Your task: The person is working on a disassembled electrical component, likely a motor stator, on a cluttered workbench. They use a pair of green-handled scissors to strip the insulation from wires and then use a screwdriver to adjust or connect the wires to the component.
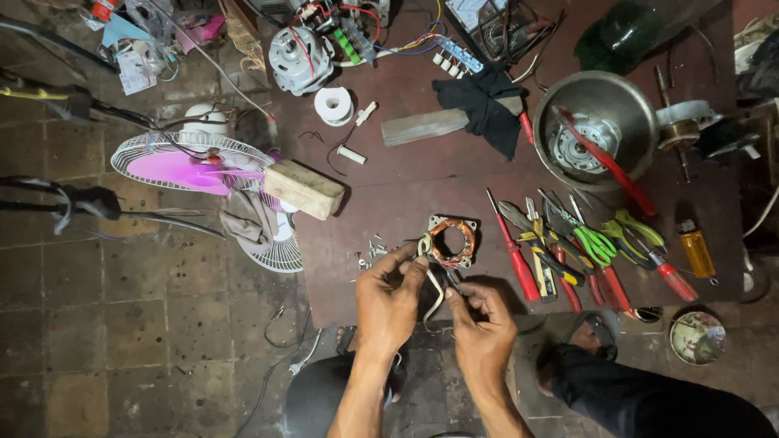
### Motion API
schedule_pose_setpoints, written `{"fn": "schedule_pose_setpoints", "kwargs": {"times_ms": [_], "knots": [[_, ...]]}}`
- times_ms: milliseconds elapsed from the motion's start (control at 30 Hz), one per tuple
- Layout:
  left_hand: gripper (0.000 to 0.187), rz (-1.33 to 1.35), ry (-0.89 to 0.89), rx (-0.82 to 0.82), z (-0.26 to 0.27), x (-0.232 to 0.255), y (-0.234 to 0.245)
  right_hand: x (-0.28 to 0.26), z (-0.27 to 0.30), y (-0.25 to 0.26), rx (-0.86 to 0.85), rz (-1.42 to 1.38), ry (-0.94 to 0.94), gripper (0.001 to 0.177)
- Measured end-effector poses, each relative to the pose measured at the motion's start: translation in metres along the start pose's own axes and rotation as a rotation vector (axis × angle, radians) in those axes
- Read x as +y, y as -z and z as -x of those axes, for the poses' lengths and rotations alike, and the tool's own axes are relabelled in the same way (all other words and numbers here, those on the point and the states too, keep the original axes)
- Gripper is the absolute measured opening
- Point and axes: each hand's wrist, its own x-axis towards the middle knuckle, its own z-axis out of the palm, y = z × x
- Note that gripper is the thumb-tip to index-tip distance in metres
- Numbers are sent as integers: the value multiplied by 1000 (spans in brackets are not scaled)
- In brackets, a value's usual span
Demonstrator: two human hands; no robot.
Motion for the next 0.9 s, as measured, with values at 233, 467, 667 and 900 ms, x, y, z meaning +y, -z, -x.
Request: {"fn": "schedule_pose_setpoints", "kwargs": {"times_ms": [233, 467, 667, 900], "knots": [[34, 7, 5, 19, -2, -2, -1, -10, 0, 4, -45, 13, 7, 15], [26, 48, -23, 8, -1, -3, -1, -11, 2, 4, -44, 43, -38, 21], [32, 20, 15, 15, -1, 0, -1, -10, 3, 2, -15, 3, -59, 20], [29, 54, 1, -1, -3, -2, -1, -10, 2, 1, -9, 66, -101, 21]]}}
